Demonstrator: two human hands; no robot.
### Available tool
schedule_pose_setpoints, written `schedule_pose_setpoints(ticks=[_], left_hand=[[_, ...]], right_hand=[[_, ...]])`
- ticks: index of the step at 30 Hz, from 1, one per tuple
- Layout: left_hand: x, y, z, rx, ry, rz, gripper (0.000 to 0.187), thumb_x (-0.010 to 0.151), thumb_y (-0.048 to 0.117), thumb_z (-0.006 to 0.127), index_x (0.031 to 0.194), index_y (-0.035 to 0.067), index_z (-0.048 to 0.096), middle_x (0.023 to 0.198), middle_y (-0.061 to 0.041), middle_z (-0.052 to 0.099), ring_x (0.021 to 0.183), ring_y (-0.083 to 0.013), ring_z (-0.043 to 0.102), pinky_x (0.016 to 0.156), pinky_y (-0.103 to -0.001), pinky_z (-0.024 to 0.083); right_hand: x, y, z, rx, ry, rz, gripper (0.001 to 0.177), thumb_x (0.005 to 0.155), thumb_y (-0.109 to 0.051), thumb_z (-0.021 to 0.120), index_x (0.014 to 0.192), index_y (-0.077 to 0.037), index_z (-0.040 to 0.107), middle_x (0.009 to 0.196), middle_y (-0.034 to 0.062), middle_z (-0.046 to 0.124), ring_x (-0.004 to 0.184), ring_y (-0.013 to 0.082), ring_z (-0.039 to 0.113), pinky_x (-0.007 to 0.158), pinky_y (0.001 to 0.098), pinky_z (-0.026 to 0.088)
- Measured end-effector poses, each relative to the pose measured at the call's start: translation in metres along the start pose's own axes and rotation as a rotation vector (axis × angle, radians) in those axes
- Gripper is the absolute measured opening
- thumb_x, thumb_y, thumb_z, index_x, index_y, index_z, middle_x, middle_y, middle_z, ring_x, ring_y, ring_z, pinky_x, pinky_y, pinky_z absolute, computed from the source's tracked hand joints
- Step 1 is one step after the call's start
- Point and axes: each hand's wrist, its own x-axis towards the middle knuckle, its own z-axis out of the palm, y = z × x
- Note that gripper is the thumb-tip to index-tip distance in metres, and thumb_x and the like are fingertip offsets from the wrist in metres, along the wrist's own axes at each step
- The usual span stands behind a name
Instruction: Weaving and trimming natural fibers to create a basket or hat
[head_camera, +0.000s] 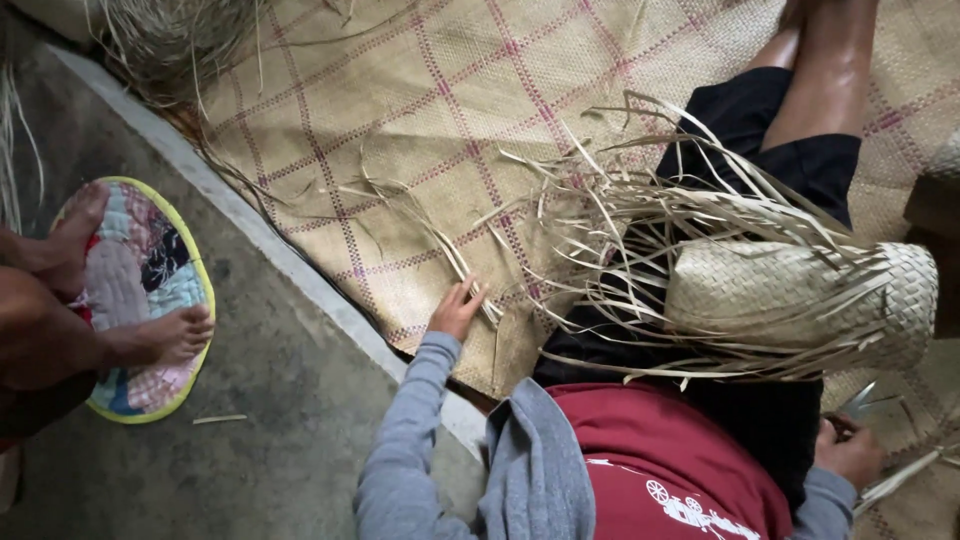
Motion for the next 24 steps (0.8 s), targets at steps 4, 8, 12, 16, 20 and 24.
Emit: schedule_pose_setpoints(ticks=[4,8,12,16,20,24], left_hand=[[-0.008,0.002,-0.028,-0.014,-0.117,-0.013,0.111,0.075,-0.026,0.063,0.158,0.044,0.038,0.172,0.001,0.022,0.142,-0.0279,0.049,0.112,-0.043,0.053],[0.012,0.012,-0.051,-0.113,0.220,-0.090,0.072,0.073,-0.014,0.059,0.136,0.021,0.067,0.154,-0.010,0.045,0.116,-0.0288,0.061,0.095,-0.035,0.056],[0.058,0.073,-0.121,-0.359,0.450,0.033,0.054,0.080,-0.012,0.061,0.126,0.013,0.074,0.144,-0.011,0.056,0.096,-0.0242,0.067,0.085,-0.036,0.056],[0.108,0.153,-0.170,-0.450,0.584,0.266,0.039,0.090,0.003,0.069,0.121,0.024,0.079,0.130,-0.007,0.061,0.109,-0.0247,0.072,0.098,-0.033,0.058],[0.129,0.246,-0.226,-0.590,0.644,0.452,0.032,0.090,0.008,0.070,0.114,0.026,0.082,0.113,-0.003,0.070,0.098,-0.0245,0.073,0.093,-0.036,0.058],[0.140,0.326,-0.267,-0.811,0.590,0.571,0.027,0.089,0.003,0.071,0.109,0.016,0.084,0.095,-0.005,0.073,0.081,-0.0265,0.072,0.083,-0.034,0.059]], right_hand=[[-0.003,-0.008,-0.004,-0.049,0.010,0.009,0.033,0.101,-0.027,0.087,0.119,-0.002,0.075,0.112,0.0287,0.067,0.097,0.0442,0.061,0.090,0.0503,0.050],[-0.004,-0.017,-0.005,-0.087,0.049,0.026,0.036,0.099,-0.030,0.085,0.111,0.001,0.070,0.104,0.0209,0.072,0.088,0.0396,0.068,0.082,0.0475,0.054],[-0.008,-0.031,-0.007,-0.083,0.033,0.138,0.043,0.100,-0.037,0.077,0.102,0.005,0.070,0.095,0.0270,0.068,0.082,0.0453,0.064,0.078,0.0526,0.054],[-0.009,-0.055,-0.020,-0.219,0.070,0.224,0.044,0.086,-0.044,0.084,0.103,-0.004,0.072,0.095,0.0194,0.069,0.096,0.0393,0.072,0.084,0.0478,0.059],[-0.022,-0.057,-0.007,-0.209,0.211,0.181,0.045,0.083,-0.048,0.081,0.105,-0.010,0.074,0.102,0.0191,0.064,0.101,0.0433,0.068,0.086,0.0485,0.058],[-0.024,-0.069,-0.017,-0.198,0.267,0.113,0.052,0.077,-0.053,0.078,0.116,-0.018,0.074,0.099,0.0135,0.058,0.099,0.0413,0.067,0.075,0.0485,0.060]])
